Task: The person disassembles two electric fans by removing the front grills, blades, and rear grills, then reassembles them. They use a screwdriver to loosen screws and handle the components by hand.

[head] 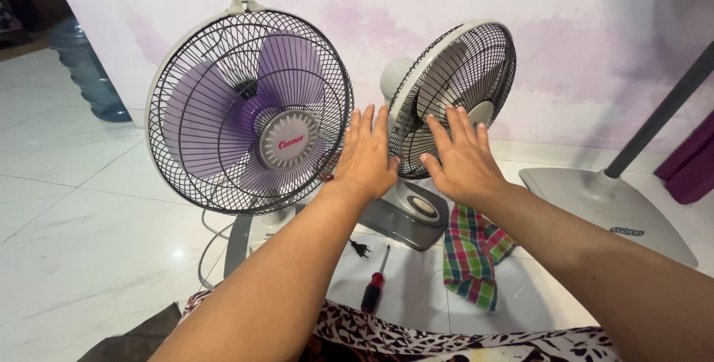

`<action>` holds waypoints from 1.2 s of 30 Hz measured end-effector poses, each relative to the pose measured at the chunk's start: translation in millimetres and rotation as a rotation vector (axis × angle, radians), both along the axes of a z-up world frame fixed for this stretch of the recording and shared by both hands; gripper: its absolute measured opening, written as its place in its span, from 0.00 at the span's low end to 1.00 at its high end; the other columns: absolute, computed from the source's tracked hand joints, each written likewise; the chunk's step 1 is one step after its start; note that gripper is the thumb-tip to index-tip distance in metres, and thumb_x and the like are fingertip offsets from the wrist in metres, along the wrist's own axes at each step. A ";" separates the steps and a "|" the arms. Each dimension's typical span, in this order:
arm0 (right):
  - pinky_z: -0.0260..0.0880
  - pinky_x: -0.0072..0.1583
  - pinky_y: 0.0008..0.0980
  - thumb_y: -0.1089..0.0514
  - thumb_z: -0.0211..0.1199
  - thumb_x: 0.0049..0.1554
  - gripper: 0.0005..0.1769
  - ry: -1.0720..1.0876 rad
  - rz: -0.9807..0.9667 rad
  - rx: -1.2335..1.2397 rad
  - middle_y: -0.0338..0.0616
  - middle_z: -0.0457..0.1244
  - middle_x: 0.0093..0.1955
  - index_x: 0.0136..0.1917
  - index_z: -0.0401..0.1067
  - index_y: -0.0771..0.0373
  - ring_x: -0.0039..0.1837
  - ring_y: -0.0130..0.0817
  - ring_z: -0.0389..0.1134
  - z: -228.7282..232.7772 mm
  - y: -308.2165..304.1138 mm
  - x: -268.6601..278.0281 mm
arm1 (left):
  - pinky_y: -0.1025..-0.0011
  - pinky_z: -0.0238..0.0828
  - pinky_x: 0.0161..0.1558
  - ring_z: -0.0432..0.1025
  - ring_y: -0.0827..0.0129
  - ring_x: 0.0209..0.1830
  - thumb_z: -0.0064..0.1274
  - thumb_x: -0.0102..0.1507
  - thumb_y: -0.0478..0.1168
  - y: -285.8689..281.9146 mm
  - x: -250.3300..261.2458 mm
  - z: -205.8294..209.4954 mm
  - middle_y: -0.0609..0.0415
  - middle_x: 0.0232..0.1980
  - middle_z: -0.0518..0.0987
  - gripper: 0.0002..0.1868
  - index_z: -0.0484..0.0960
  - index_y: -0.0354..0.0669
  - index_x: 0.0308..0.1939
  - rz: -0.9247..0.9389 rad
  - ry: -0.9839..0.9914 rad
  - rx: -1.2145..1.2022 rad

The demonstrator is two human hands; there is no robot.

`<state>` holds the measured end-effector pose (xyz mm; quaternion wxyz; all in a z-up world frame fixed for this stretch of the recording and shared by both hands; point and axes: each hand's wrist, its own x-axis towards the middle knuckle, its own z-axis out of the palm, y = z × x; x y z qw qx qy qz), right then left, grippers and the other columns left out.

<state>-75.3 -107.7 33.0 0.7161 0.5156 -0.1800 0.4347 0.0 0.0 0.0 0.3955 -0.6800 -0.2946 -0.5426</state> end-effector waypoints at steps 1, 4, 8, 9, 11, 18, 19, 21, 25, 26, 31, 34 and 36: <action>0.70 0.43 0.46 0.42 0.51 0.76 0.43 -0.004 0.004 -0.004 0.57 0.72 0.52 0.73 0.59 0.94 0.47 0.04 0.61 1.6 0.3 -1.0 | 0.58 0.81 0.44 0.66 0.94 0.55 0.33 0.80 0.65 -0.6 -0.4 2.0 0.32 0.69 0.79 0.43 0.72 0.22 0.75 -0.008 -0.006 -0.007; 0.69 0.43 0.46 0.42 0.51 0.76 0.43 -0.002 0.002 -0.013 0.58 0.72 0.52 0.72 0.60 0.94 0.46 0.04 0.60 5.8 1.5 -3.1 | 0.58 0.81 0.44 0.66 0.94 0.55 0.34 0.80 0.63 0.9 -3.5 5.3 0.32 0.69 0.80 0.42 0.72 0.22 0.74 -0.010 -0.007 0.003; 0.69 0.42 0.45 0.42 0.51 0.75 0.42 0.014 -0.026 0.004 0.58 0.72 0.52 0.71 0.61 0.94 0.45 0.04 0.60 8.2 2.2 -5.0 | 0.58 0.81 0.44 0.65 0.95 0.54 0.34 0.79 0.63 4.1 -7.2 9.6 0.34 0.67 0.80 0.42 0.72 0.23 0.74 0.003 0.005 0.024; 0.69 0.42 0.45 0.42 0.51 0.75 0.42 0.012 -0.030 0.013 0.58 0.72 0.52 0.71 0.61 0.93 0.45 0.04 0.60 8.4 2.4 -5.3 | 0.58 0.81 0.44 0.66 0.96 0.54 0.34 0.79 0.63 4.1 -7.6 11.1 0.35 0.68 0.80 0.42 0.72 0.24 0.74 -0.004 0.000 0.010; 0.69 0.42 0.45 0.42 0.51 0.75 0.42 0.022 -0.035 -0.001 0.58 0.72 0.52 0.71 0.61 0.93 0.45 0.05 0.60 8.8 2.3 -6.2 | 0.58 0.81 0.44 0.65 0.96 0.53 0.34 0.79 0.63 5.8 -10.8 10.8 0.33 0.66 0.81 0.41 0.73 0.23 0.74 -0.012 0.034 0.040; 0.70 0.43 0.44 0.41 0.50 0.74 0.43 0.038 0.001 0.032 0.59 0.72 0.52 0.71 0.61 0.93 0.46 0.05 0.60 10.4 5.6 -6.0 | 0.58 0.80 0.44 0.66 0.95 0.53 0.37 0.80 0.62 7.9 -10.0 13.3 0.32 0.66 0.81 0.41 0.71 0.21 0.74 0.046 0.017 0.025; 0.70 0.43 0.44 0.41 0.50 0.75 0.43 0.024 0.005 0.043 0.59 0.72 0.52 0.72 0.61 0.93 0.46 0.04 0.60 10.5 5.9 -6.4 | 0.58 0.80 0.44 0.66 0.95 0.53 0.37 0.80 0.62 7.9 -10.0 12.8 0.32 0.66 0.81 0.41 0.71 0.21 0.74 0.035 0.018 0.030; 0.70 0.44 0.43 0.41 0.50 0.75 0.43 -0.004 0.012 0.065 0.59 0.72 0.53 0.72 0.61 0.93 0.47 0.04 0.60 11.0 6.7 -7.5 | 0.59 0.80 0.44 0.66 0.95 0.52 0.37 0.80 0.62 8.0 -10.0 11.6 0.32 0.66 0.81 0.41 0.71 0.21 0.74 0.013 0.022 0.039; 0.70 0.43 0.44 0.42 0.51 0.74 0.43 0.043 -0.021 0.035 0.59 0.71 0.52 0.72 0.60 0.93 0.46 0.05 0.60 12.6 5.7 -9.5 | 0.59 0.81 0.43 0.66 0.96 0.52 0.35 0.79 0.63 5.6 -8.3 12.4 0.33 0.66 0.81 0.42 0.71 0.22 0.74 -0.010 0.065 0.019; 0.70 0.43 0.44 0.42 0.51 0.74 0.43 0.043 -0.030 0.045 0.59 0.71 0.52 0.72 0.60 0.94 0.46 0.05 0.60 12.0 6.0 -9.5 | 0.59 0.81 0.43 0.66 0.96 0.52 0.35 0.79 0.62 5.9 -8.1 12.0 0.33 0.66 0.81 0.42 0.71 0.21 0.74 0.003 0.051 0.020; 0.69 0.42 0.45 0.42 0.51 0.74 0.43 0.044 -0.040 0.016 0.58 0.72 0.51 0.71 0.60 0.94 0.45 0.05 0.60 8.9 4.3 -7.9 | 0.59 0.81 0.44 0.66 0.95 0.52 0.34 0.79 0.63 4.4 -8.9 9.3 0.33 0.66 0.81 0.43 0.71 0.21 0.74 -0.046 0.081 0.008; 0.69 0.42 0.45 0.42 0.52 0.75 0.43 0.026 -0.040 -0.003 0.58 0.72 0.51 0.71 0.60 0.95 0.45 0.05 0.60 7.3 2.4 -6.8 | 0.59 0.82 0.45 0.66 0.96 0.54 0.32 0.79 0.65 4.3 -9.0 7.9 0.33 0.68 0.80 0.44 0.71 0.22 0.75 -0.067 0.027 -0.013; 0.69 0.42 0.45 0.42 0.52 0.75 0.43 -0.002 -0.041 -0.012 0.58 0.72 0.51 0.71 0.60 0.95 0.45 0.05 0.60 6.9 1.6 -6.0 | 0.58 0.82 0.47 0.66 0.97 0.55 0.31 0.78 0.65 4.6 -8.3 6.7 0.34 0.69 0.79 0.44 0.70 0.23 0.76 -0.064 0.001 -0.029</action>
